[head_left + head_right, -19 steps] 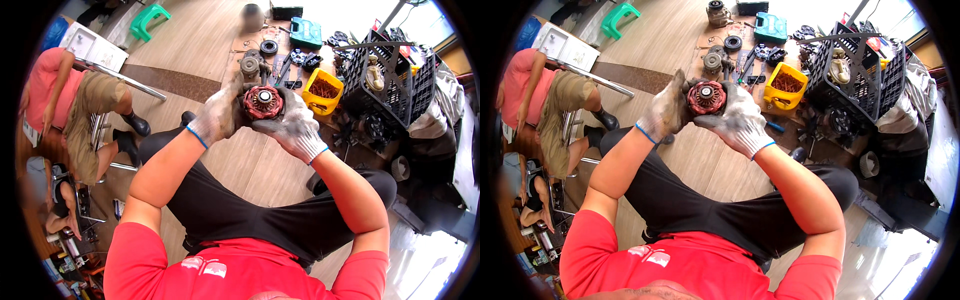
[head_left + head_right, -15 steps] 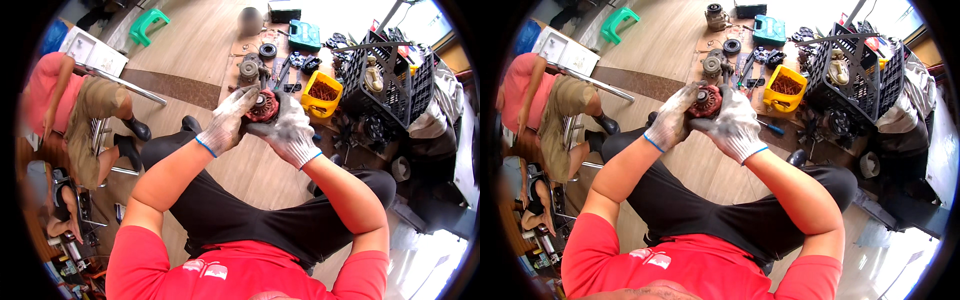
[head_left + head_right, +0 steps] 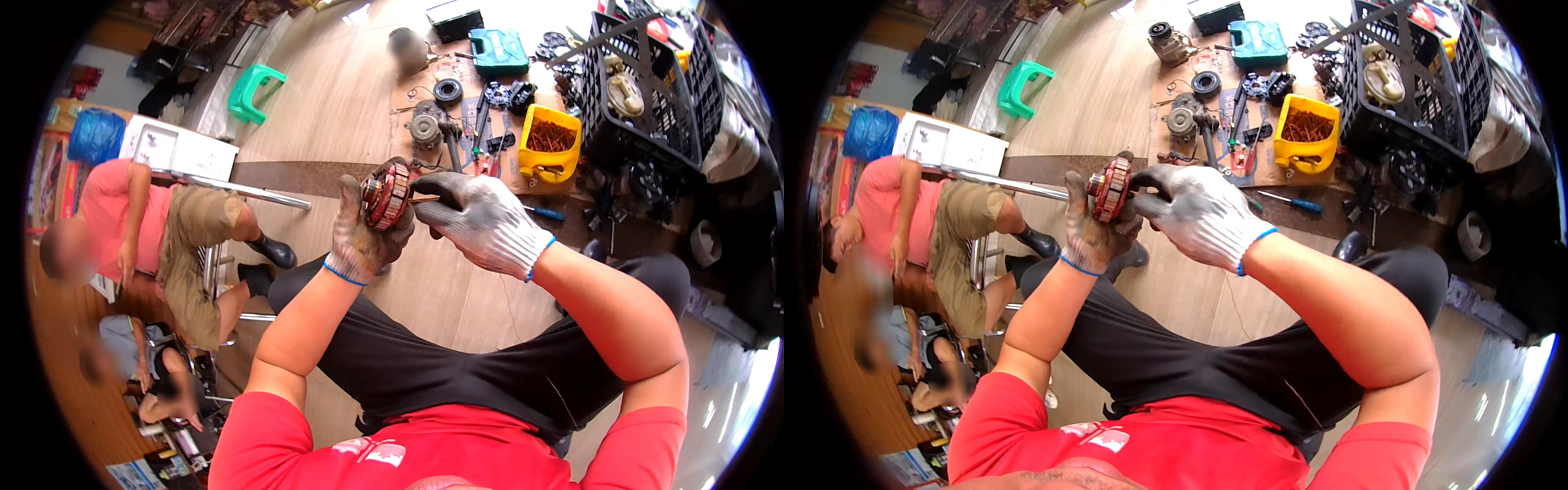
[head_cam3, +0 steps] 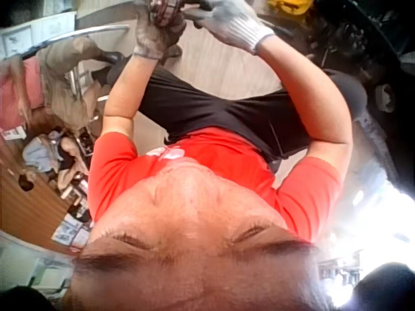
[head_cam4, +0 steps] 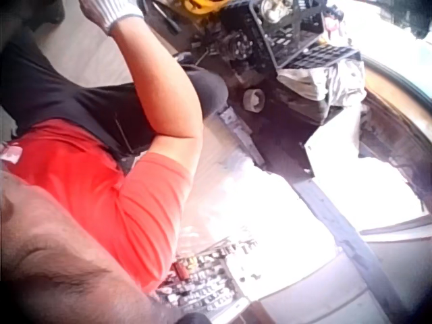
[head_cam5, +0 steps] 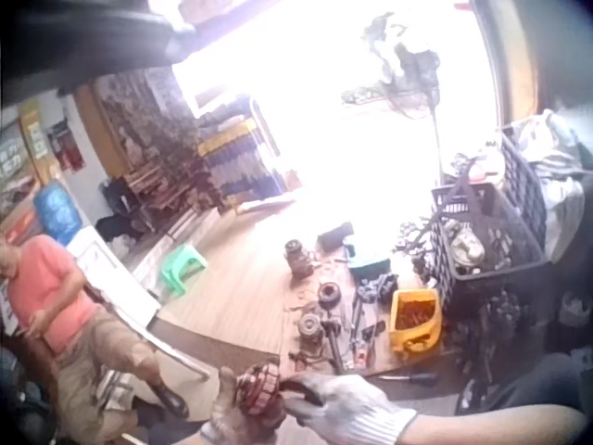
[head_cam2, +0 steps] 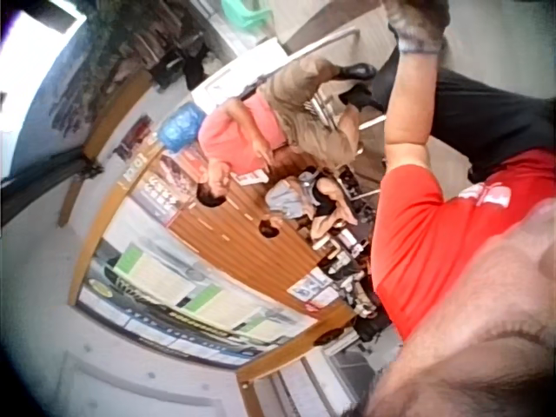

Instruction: The person holds a motor stator and uses pliers to pull and trim wires, then checks the internal components while sitting on the floor.

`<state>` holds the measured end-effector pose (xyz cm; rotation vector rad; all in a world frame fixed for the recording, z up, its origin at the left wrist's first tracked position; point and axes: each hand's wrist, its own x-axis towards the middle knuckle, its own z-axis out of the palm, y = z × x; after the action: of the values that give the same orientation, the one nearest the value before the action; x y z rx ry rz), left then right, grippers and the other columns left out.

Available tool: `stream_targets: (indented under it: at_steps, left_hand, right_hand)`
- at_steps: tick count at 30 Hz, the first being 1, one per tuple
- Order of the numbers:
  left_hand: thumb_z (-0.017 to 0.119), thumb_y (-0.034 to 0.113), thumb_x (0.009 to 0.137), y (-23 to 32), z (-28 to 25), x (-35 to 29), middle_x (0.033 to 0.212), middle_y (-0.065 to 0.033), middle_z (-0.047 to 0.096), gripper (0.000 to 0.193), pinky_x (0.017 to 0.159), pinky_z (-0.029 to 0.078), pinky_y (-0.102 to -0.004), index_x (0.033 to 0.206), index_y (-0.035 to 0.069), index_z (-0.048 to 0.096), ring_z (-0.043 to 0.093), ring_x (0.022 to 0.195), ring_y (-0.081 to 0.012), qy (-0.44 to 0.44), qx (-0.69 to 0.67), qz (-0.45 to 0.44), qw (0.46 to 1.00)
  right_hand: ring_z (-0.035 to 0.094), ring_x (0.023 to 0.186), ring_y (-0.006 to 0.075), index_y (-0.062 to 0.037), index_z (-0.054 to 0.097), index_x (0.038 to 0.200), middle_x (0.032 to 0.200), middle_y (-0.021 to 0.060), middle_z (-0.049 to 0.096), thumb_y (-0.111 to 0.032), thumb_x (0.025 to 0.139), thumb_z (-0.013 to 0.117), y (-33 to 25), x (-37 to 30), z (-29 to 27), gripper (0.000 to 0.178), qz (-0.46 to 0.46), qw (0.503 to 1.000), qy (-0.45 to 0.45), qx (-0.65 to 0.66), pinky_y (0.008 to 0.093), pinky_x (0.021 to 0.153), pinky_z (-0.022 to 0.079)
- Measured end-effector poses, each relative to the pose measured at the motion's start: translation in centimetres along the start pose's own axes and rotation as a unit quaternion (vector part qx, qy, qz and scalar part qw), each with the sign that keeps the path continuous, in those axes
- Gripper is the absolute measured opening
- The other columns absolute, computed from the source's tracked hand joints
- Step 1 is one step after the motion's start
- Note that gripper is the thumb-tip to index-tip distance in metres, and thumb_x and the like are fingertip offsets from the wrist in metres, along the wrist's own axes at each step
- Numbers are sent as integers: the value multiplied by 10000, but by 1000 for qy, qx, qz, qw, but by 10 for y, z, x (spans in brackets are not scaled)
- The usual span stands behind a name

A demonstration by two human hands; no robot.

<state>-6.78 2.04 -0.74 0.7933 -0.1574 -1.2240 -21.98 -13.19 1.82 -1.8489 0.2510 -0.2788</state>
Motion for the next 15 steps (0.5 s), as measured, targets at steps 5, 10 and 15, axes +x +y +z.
stream_targets:
  at_steps: [5, 10, 15]
  left_hand:
    - [582, 712, 865, 0, 4, 1, 1015, -73, 715, 784, 461, 374, -229, 1296, 58, 601, 494, 568, -102, 56, 19, 1, 998]
    - [603, 603, 910, 9, 18, -3, 977, -62, 628, 793, 445, 368, -238, 1408, -1, 476, 428, 558, -109, -33, -58, 24, 997]
    - [680, 443, 921, 25, 14, -3, 1053, -123, 555, 733, 447, 448, -259, 1410, -50, 445, 538, 648, -143, -110, -158, 21, 981]
  right_hand:
    - [667, 833, 408, -56, 692, 1002, 878, 224, 683, -272, 937, 588, -2, 4, -1, 249, -35, 993, 38, -109, 469, 728, 525]
    - [660, 818, 424, -66, 687, 943, 819, 214, 679, -231, 920, 585, -1, 4, -8, 195, -85, 985, 57, -139, 473, 724, 525]
    - [665, 814, 422, -63, 681, 934, 810, 215, 673, -194, 907, 580, 0, 6, -17, 167, -84, 984, 51, -150, 477, 714, 526]
